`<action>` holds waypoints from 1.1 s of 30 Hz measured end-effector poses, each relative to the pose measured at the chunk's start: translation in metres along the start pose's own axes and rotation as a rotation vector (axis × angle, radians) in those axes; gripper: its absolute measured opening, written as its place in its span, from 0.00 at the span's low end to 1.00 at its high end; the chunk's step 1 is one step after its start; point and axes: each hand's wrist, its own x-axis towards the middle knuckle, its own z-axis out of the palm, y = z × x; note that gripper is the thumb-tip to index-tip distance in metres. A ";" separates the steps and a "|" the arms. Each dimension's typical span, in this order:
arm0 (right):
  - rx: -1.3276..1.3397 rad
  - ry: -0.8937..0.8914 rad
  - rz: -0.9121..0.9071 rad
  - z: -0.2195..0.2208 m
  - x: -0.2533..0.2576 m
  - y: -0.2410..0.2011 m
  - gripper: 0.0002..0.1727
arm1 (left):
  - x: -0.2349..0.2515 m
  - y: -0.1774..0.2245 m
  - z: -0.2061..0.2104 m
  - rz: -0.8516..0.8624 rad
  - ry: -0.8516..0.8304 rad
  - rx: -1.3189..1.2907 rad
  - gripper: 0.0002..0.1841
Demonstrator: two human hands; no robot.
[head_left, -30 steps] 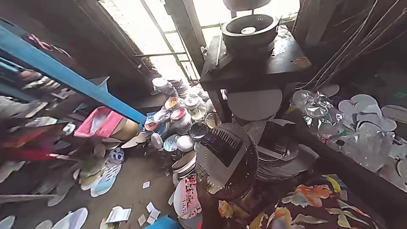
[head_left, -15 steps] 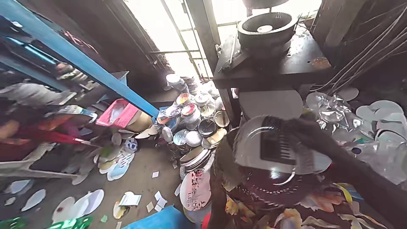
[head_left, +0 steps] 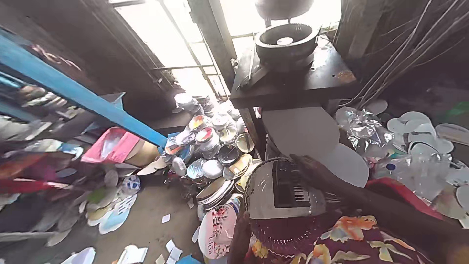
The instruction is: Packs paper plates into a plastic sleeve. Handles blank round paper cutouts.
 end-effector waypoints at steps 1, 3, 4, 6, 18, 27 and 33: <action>-0.039 0.094 -0.065 -0.004 -0.003 0.006 0.26 | 0.005 -0.002 -0.001 0.033 -0.027 0.030 0.30; -0.130 0.359 -0.178 -0.014 -0.003 0.033 0.22 | 0.016 -0.009 -0.004 0.092 -0.037 0.113 0.28; -0.199 0.420 -0.188 -0.023 -0.002 0.050 0.24 | 0.020 -0.012 -0.003 0.089 -0.012 0.172 0.27; -0.302 0.311 -0.100 -0.038 0.000 0.076 0.41 | 0.023 -0.013 -0.001 0.056 -0.024 0.271 0.28; -0.524 0.151 -0.095 -0.015 0.122 0.113 0.35 | 0.028 -0.020 0.006 0.003 -0.067 0.422 0.42; -0.227 0.476 -0.074 -0.078 0.063 0.106 0.21 | 0.024 -0.016 0.009 -0.178 -0.055 0.321 0.24; -0.110 -0.003 0.720 -0.104 0.001 0.106 0.26 | 0.019 -0.009 0.016 -0.028 0.009 0.232 0.28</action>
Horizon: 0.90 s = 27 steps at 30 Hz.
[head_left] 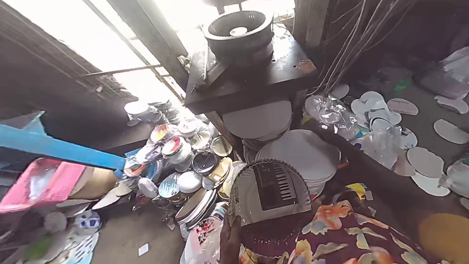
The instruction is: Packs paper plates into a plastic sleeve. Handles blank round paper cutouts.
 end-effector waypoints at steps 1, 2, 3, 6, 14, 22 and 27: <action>-0.008 -0.048 -0.002 0.006 -0.003 -0.003 0.26 | -0.001 0.000 0.002 0.036 0.017 -0.025 0.29; 0.007 -0.081 -0.013 0.014 -0.008 -0.003 0.27 | -0.003 -0.001 0.005 0.074 0.045 -0.052 0.28; 0.045 -0.079 -0.020 0.025 -0.012 -0.003 0.27 | -0.004 -0.002 0.007 0.111 0.062 -0.083 0.27; 0.052 -0.145 0.084 0.053 -0.018 -0.008 0.35 | -0.007 -0.004 0.006 0.239 0.085 -0.135 0.26; 0.378 -0.216 -0.580 0.023 -0.069 -0.037 0.38 | -0.011 0.001 0.005 0.437 0.107 -0.062 0.27; 0.451 -0.196 -0.693 0.055 -0.061 -0.073 0.22 | -0.011 0.004 -0.013 0.488 0.085 -0.171 0.49; 0.509 -0.212 -0.480 -0.010 -0.030 -0.091 0.24 | -0.004 0.012 -0.003 0.135 0.341 -0.588 0.17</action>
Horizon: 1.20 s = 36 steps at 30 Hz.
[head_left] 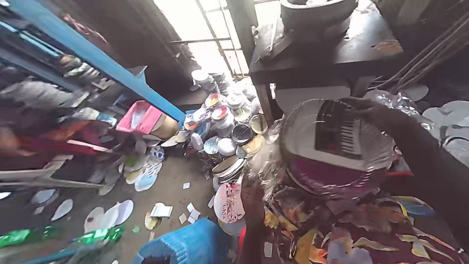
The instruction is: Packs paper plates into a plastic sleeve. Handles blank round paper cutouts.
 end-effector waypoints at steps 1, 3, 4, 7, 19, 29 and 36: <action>-0.011 -0.065 0.047 -0.009 0.008 -0.004 0.25 | 0.001 0.001 0.003 -0.041 0.036 -0.021 0.13; 0.021 -0.299 0.015 -0.018 0.031 0.020 0.23 | 0.001 0.003 0.007 -0.078 0.038 -0.047 0.16; 0.048 -0.455 -0.002 -0.014 0.041 0.031 0.25 | 0.000 0.005 0.008 -0.095 0.025 -0.057 0.18; -0.010 -0.738 0.025 0.042 0.043 0.013 0.19 | -0.009 0.014 0.010 -0.080 -0.050 -0.076 0.23; 0.176 -0.225 0.005 0.053 0.003 0.016 0.26 | -0.033 0.043 -0.018 0.465 -0.572 0.452 0.16; -0.214 0.444 -0.105 0.054 -0.092 0.052 0.44 | -0.069 0.019 0.080 0.388 -0.846 0.404 0.14; -0.616 0.166 -0.933 0.042 -0.079 -0.007 0.11 | -0.060 0.013 0.084 0.524 -0.317 0.358 0.12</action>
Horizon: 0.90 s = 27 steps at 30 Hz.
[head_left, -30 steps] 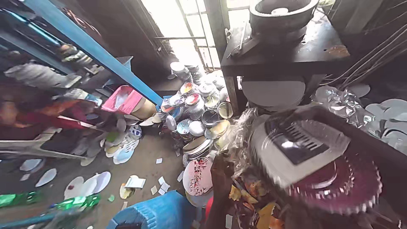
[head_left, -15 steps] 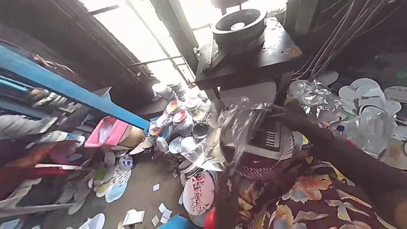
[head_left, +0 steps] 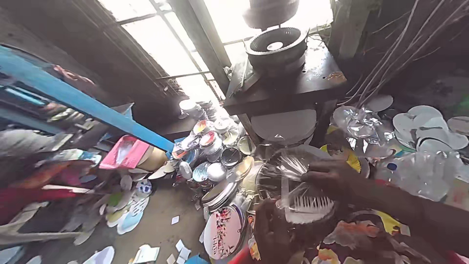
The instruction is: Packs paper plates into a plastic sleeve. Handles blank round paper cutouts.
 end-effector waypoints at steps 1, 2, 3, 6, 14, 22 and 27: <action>0.005 -0.020 -0.066 -0.014 0.014 -0.002 0.12 | 0.001 -0.003 -0.002 0.006 0.041 0.069 0.11; -0.011 -0.046 -0.125 -0.025 0.026 -0.003 0.13 | 0.002 -0.005 -0.003 0.008 0.074 0.167 0.10; -0.025 -0.073 -0.155 -0.031 0.036 -0.002 0.13 | 0.003 -0.006 -0.006 -0.003 0.089 0.277 0.10; -0.073 -0.059 -0.098 -0.031 0.058 0.015 0.14 | 0.005 0.001 -0.013 -0.040 0.121 0.433 0.13; -0.239 0.107 0.167 -0.073 0.094 0.023 0.15 | -0.008 0.014 -0.038 -0.343 -0.118 0.405 0.18; -0.335 0.131 0.442 -0.080 0.102 0.047 0.14 | -0.017 0.026 -0.044 -0.060 -0.102 0.220 0.19; -0.283 -0.112 0.634 -0.045 0.052 0.078 0.12 | 0.001 0.008 -0.034 0.116 -0.145 -0.078 0.14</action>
